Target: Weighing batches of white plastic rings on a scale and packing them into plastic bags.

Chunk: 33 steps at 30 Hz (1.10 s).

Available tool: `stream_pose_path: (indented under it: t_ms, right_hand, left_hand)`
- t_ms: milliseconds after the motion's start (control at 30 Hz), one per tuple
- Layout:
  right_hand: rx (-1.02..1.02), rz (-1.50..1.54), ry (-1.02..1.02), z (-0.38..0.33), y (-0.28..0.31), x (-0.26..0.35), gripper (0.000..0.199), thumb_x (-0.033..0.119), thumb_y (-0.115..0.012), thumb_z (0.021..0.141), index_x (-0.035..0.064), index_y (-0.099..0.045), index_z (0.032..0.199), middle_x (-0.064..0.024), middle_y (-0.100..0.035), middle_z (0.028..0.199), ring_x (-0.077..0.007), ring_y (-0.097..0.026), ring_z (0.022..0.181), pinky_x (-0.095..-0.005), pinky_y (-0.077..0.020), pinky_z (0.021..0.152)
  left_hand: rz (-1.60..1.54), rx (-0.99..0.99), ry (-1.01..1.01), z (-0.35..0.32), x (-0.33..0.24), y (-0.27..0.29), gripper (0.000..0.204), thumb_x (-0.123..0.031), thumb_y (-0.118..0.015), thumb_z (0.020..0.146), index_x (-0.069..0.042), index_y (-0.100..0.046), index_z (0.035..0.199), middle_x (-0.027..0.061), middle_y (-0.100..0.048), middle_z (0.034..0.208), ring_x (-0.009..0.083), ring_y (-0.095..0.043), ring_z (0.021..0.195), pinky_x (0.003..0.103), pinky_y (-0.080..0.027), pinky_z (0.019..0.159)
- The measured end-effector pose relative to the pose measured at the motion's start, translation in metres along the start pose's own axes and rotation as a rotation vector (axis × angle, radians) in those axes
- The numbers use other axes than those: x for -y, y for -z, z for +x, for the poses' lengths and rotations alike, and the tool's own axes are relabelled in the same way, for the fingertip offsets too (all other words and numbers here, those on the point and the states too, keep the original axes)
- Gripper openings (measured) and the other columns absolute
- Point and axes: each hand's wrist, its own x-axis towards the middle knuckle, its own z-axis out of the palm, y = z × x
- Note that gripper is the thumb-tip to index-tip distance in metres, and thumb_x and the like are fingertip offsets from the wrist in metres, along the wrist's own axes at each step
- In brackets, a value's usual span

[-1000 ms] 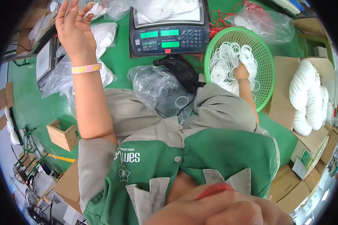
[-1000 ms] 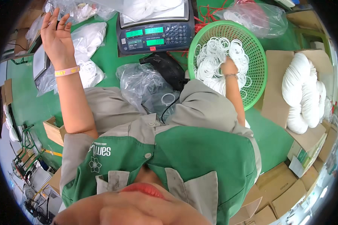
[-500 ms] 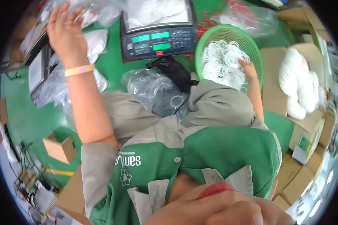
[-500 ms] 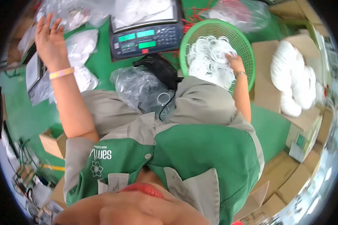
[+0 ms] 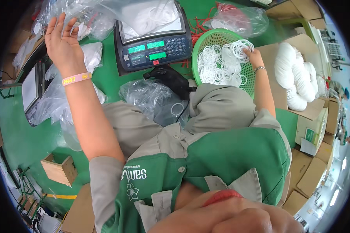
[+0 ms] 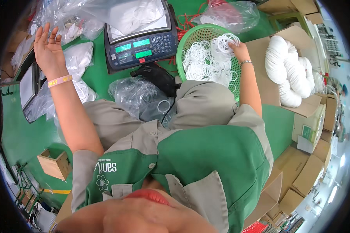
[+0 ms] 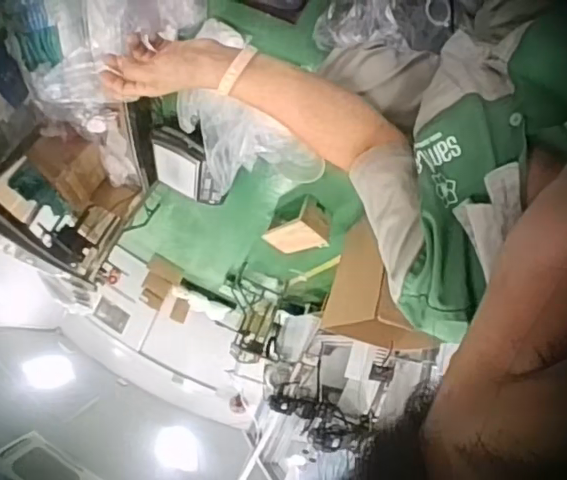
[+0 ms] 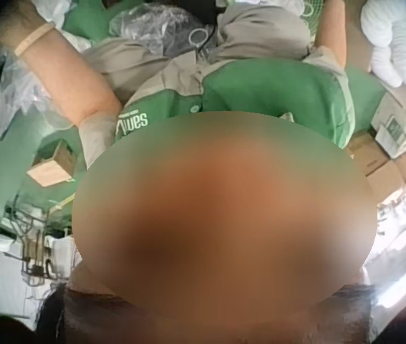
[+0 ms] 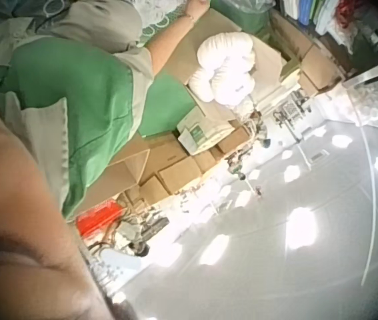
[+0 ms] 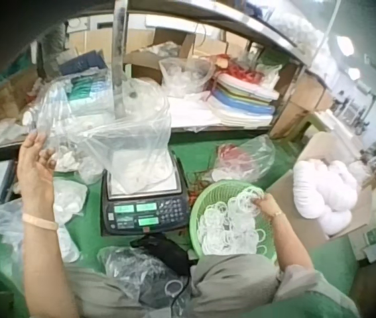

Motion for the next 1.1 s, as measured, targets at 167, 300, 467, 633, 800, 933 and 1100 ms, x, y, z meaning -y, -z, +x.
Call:
stream_pose_path:
  t_ms: [167, 300, 467, 633, 800, 933, 1100]
  right_hand:
    - [-0.036, 0.262, 0.083, 0.006, -0.005, 0.064, 0.022, 0.011, -0.062, 0.079, -0.002, -0.061, 0.096, -0.0048, -0.063, 0.086, -0.0117, -0.058, 0.074, -0.0258, -0.0455, 0.066]
    - [0.012, 0.102, 0.401, 0.007, -0.022, 0.196, 0.019, 0.012, -0.062, 0.078, 0.0006, -0.061, 0.093, -0.0027, -0.062, 0.083, -0.0107, -0.058, 0.067, -0.023, -0.0431, 0.054]
    - [0.104, 0.398, 0.921, 0.0, -0.101, 0.33, 0.014, 0.012, -0.057, 0.081, 0.0045, -0.062, 0.092, -0.0032, -0.061, 0.074, -0.0096, -0.054, 0.068, -0.0236, -0.0438, 0.062]
    - [0.045, -0.634, 1.158, 0.027, -0.187, 0.369, 0.025, 0.018, -0.06, 0.074, 0.0046, -0.061, 0.095, -0.0133, -0.064, 0.087, -0.0284, -0.06, 0.08, -0.0364, -0.0457, 0.071]
    - [-0.036, -0.362, 1.232, 0.025, -0.204, 0.35, 0.021, 0.017, -0.058, 0.072, 0.0033, -0.062, 0.089, -0.0175, -0.062, 0.086, -0.0333, -0.058, 0.082, -0.0375, -0.0458, 0.073]
    - [-0.106, -0.145, 1.223, -0.025, -0.174, 0.317, 0.012, 0.012, -0.055, 0.078, 0.0022, -0.058, 0.082, -0.0138, -0.058, 0.071, -0.0213, -0.058, 0.068, -0.0258, -0.0451, 0.064]
    - [0.615, -0.491, 1.0, -0.052, -0.242, 0.196, 0.018, 0.013, -0.054, 0.074, 0.0061, -0.058, 0.09, -0.012, -0.059, 0.084, -0.0257, -0.059, 0.074, -0.0322, -0.0469, 0.066]
  left_hand:
    - [0.288, 0.019, -0.059, 0.009, 0.014, 0.003, 0.035, -0.008, -0.051, 0.081, -0.006, -0.046, 0.116, 0.0138, -0.046, 0.119, 0.018, -0.047, 0.101, 0.033, -0.039, 0.079]
    - [0.631, 0.294, -0.306, 0.015, 0.025, 0.011, 0.022, -0.011, -0.05, 0.083, -0.004, -0.055, 0.103, 0.0138, -0.048, 0.115, 0.0169, -0.047, 0.097, 0.028, -0.04, 0.074]
    - [0.32, 0.181, 0.163, 0.009, 0.035, -0.013, 0.053, -0.022, -0.052, 0.082, -0.002, -0.038, 0.129, 0.006, -0.048, 0.118, 0.0141, -0.046, 0.095, 0.03, -0.037, 0.082]
    - [0.232, 0.269, 0.165, 0.006, 0.045, -0.02, 0.057, -0.021, -0.053, 0.082, 0.0, -0.033, 0.131, 0.0056, -0.049, 0.106, 0.014, -0.046, 0.093, 0.028, -0.036, 0.084]
    - [0.172, 0.352, 0.259, 0.008, 0.042, -0.017, 0.055, -0.017, -0.055, 0.081, 0.0, -0.036, 0.13, 0.0008, -0.05, 0.095, 0.0103, -0.047, 0.087, 0.023, -0.037, 0.081]
    - [0.201, 0.308, 0.185, 0.013, 0.028, -0.019, 0.054, -0.021, -0.055, 0.08, -0.005, -0.038, 0.13, 0.0069, -0.049, 0.107, 0.0148, -0.046, 0.097, 0.028, -0.035, 0.082]
    - [0.271, 0.129, 0.091, 0.017, 0.023, -0.007, 0.055, -0.025, -0.055, 0.078, -0.007, -0.04, 0.127, 0.0126, -0.045, 0.12, 0.019, -0.042, 0.105, 0.03, -0.031, 0.085]
